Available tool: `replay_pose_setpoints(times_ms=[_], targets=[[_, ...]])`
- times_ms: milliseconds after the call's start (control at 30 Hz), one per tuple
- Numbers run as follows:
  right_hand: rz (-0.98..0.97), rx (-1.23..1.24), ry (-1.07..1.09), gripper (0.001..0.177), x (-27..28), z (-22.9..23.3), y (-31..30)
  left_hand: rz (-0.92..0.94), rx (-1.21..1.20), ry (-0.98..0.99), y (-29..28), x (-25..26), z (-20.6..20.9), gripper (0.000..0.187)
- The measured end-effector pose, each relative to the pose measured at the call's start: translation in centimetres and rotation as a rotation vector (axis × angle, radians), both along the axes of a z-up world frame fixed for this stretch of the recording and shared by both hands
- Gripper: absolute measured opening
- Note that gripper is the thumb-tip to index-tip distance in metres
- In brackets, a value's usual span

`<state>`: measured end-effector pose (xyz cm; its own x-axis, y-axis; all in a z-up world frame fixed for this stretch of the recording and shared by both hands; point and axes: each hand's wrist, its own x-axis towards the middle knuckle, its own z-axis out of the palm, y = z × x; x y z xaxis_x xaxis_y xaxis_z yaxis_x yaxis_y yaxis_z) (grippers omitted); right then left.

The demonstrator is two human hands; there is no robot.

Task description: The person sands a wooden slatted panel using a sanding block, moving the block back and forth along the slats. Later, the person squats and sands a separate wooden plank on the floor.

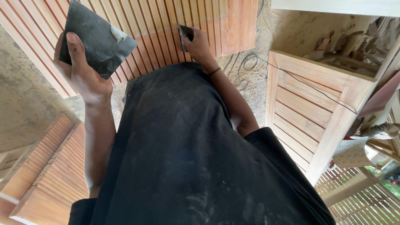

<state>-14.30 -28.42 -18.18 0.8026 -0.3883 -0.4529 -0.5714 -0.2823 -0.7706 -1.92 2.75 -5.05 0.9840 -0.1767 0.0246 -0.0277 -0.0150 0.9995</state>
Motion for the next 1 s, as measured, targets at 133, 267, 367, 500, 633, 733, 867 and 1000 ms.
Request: replay_pose_setpoints(times_ms=[133,267,367,500,633,733,867,1000], targets=[[0.07,-0.163,-0.19,0.013,0.0,-0.3,0.9,-0.108,0.308,-0.265,0.3,-0.1,0.0,0.04],[0.035,-0.015,-0.156,0.015,-0.5,0.0,0.3,-0.141,0.43,-0.401,0.3,-0.1,0.0,0.04],[-0.021,0.137,-0.087,0.017,-0.6,0.2,-0.6,-0.151,0.424,-0.416,0.1,0.0,0.0,0.044],[0.004,0.045,-0.05,0.018,-0.8,0.0,-1.2,-0.149,0.432,-0.395,-0.2,0.1,0.0,0.044],[0.027,0.013,-0.028,0.017,-0.5,-0.2,-1.1,-0.149,0.479,-0.43,0.0,0.0,-0.1,0.043],[0.001,0.057,-0.076,0.016,-0.5,-0.1,-0.9,-0.134,0.519,-0.434,0.1,-0.3,-0.4,0.043],[0.032,-0.005,-0.058,0.017,-0.2,0.2,-0.5,-0.142,0.374,-0.32,0.2,0.1,-0.5,0.04],[0.048,0.072,-0.022,0.018,-0.8,0.4,-0.8,-0.146,0.505,-0.463,0.0,0.1,0.3,0.043]])
